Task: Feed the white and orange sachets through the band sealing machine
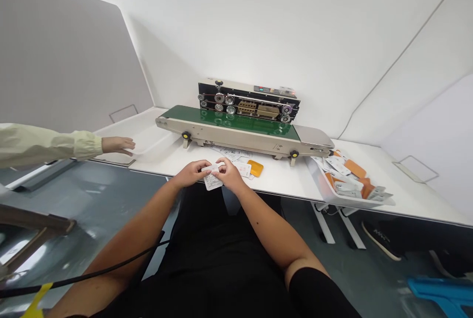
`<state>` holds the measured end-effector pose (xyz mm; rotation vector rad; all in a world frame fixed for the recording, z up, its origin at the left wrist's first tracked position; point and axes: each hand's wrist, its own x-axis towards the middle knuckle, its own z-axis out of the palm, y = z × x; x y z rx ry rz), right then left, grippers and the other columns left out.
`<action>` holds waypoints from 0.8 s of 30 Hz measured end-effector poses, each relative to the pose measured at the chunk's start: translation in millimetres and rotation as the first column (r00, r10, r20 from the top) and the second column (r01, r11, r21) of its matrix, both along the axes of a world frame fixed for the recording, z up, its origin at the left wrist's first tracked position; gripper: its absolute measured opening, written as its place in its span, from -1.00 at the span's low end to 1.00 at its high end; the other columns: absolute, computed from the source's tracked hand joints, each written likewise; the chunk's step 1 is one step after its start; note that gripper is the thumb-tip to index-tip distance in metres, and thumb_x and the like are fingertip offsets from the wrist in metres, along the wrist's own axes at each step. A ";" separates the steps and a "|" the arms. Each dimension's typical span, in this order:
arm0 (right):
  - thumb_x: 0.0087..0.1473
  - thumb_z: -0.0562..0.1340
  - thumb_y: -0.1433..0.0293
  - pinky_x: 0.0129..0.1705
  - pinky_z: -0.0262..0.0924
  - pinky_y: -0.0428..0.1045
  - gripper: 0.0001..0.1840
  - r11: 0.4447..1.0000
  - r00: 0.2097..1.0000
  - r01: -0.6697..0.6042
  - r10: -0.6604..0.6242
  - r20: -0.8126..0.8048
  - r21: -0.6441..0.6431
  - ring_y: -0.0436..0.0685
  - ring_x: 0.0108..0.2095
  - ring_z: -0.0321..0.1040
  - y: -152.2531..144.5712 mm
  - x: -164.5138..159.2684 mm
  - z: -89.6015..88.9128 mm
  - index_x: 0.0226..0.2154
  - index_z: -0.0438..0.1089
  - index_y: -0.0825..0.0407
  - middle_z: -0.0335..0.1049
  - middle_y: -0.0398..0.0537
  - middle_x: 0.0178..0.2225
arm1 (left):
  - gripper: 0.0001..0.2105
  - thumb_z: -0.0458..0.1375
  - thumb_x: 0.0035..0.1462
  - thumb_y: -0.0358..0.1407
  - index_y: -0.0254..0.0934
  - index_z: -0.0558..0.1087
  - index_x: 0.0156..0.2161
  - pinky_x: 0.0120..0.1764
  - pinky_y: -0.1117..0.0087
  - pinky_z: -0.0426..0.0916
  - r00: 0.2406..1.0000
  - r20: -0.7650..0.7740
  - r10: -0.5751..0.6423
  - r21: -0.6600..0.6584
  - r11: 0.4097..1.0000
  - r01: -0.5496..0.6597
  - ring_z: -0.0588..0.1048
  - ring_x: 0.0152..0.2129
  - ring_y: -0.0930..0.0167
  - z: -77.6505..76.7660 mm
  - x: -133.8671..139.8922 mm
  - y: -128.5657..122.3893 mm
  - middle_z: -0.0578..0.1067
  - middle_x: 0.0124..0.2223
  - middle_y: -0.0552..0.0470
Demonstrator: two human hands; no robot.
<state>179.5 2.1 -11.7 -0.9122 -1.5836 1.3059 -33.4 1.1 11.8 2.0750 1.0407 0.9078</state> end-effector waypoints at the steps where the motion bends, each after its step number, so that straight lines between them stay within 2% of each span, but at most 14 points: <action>1: -0.07 0.40 0.15 -0.38 0.24 -0.07 -0.47 1.000 1.000 -0.008 0.008 -0.006 -0.015 0.06 -0.44 0.36 1.3 0.3 -1.4 -0.06 0.29 -0.09 0.41 -0.27 -0.45 | -0.76 0.19 0.19 -0.11 -0.24 0.50 -0.18 -0.26 0.41 0.33 0.999 0.031 0.008 -0.003 1.000 -0.008 0.46 -0.34 0.34 -1.1 0.3 0.9 0.53 -0.25 0.03; 6: -0.05 0.40 0.13 -0.26 0.31 -0.03 -0.59 0.999 0.999 -0.022 0.023 0.049 -0.027 0.11 -0.28 0.43 1.8 7.3 -3.5 -0.16 0.46 -0.04 0.50 -0.15 -0.28 | -0.71 0.20 0.19 -0.08 -0.24 0.35 -0.14 -0.36 0.45 0.30 0.977 0.212 -0.027 -0.152 0.987 0.060 0.43 -0.45 0.41 -8.3 0.5 4.8 0.46 -0.36 0.11; 9: -0.07 0.43 0.12 -0.32 0.32 -0.03 -0.58 0.994 0.999 -0.034 0.033 -0.006 -0.105 0.10 -0.35 0.42 0.9 11.3 -0.7 -0.17 0.49 -0.03 0.50 -0.14 -0.33 | -0.61 0.22 0.19 -0.09 -0.24 0.31 0.03 -0.47 0.51 0.16 0.968 0.248 -0.030 -0.161 0.984 0.072 0.29 -0.58 0.49 -6.7 0.0 2.6 0.32 -0.48 0.22; 12: -0.16 0.49 0.14 -0.45 0.24 -0.07 -0.52 0.972 0.993 -0.114 0.110 -0.033 -0.204 0.06 -0.46 0.36 2.1 14.8 3.1 -0.18 0.50 0.00 0.47 -0.15 -0.41 | -0.51 0.21 0.20 -0.10 -0.26 0.28 0.16 -0.51 0.51 0.09 0.968 0.251 -0.032 -0.161 0.984 0.074 0.20 -0.62 0.52 -1.2 -0.2 -0.9 0.19 -0.52 0.26; 16: -0.14 0.47 0.11 -0.52 0.13 -0.11 -0.54 0.964 0.990 -0.143 0.134 -0.054 -0.223 -0.01 -0.53 0.26 4.8 16.9 4.9 -0.22 0.50 0.02 0.42 -0.18 -0.47 | -0.64 0.22 0.18 -0.09 -0.27 0.38 -0.02 -0.54 0.51 0.08 0.967 0.249 -0.048 -0.224 0.969 0.106 0.21 -0.63 0.53 0.5 0.2 -1.3 0.23 -0.54 0.24; 21: -0.06 0.42 0.09 -0.54 0.13 -0.09 -0.58 0.983 0.997 -0.079 0.073 -0.039 -0.166 0.00 -0.55 0.22 3.9 15.2 2.8 -0.19 0.50 -0.03 0.37 -0.20 -0.50 | -0.62 0.27 0.12 -0.06 -0.21 0.27 -0.10 -0.57 0.55 0.03 0.959 0.284 0.014 -0.268 0.961 0.066 0.20 -0.68 0.55 -7.3 -0.8 3.4 0.27 -0.56 0.28; 24: -0.02 0.38 0.14 -0.54 0.14 -0.09 -0.66 0.991 0.996 -0.072 0.077 0.044 -0.110 0.01 -0.57 0.23 -0.1 18.8 6.4 -0.21 0.53 -0.03 0.37 -0.20 -0.52 | -0.61 0.27 0.11 -0.05 -0.20 0.24 -0.12 -0.56 0.55 0.03 0.962 0.272 0.006 -0.280 0.957 0.073 0.21 -0.68 0.56 -8.6 -1.7 4.6 0.30 -0.55 0.28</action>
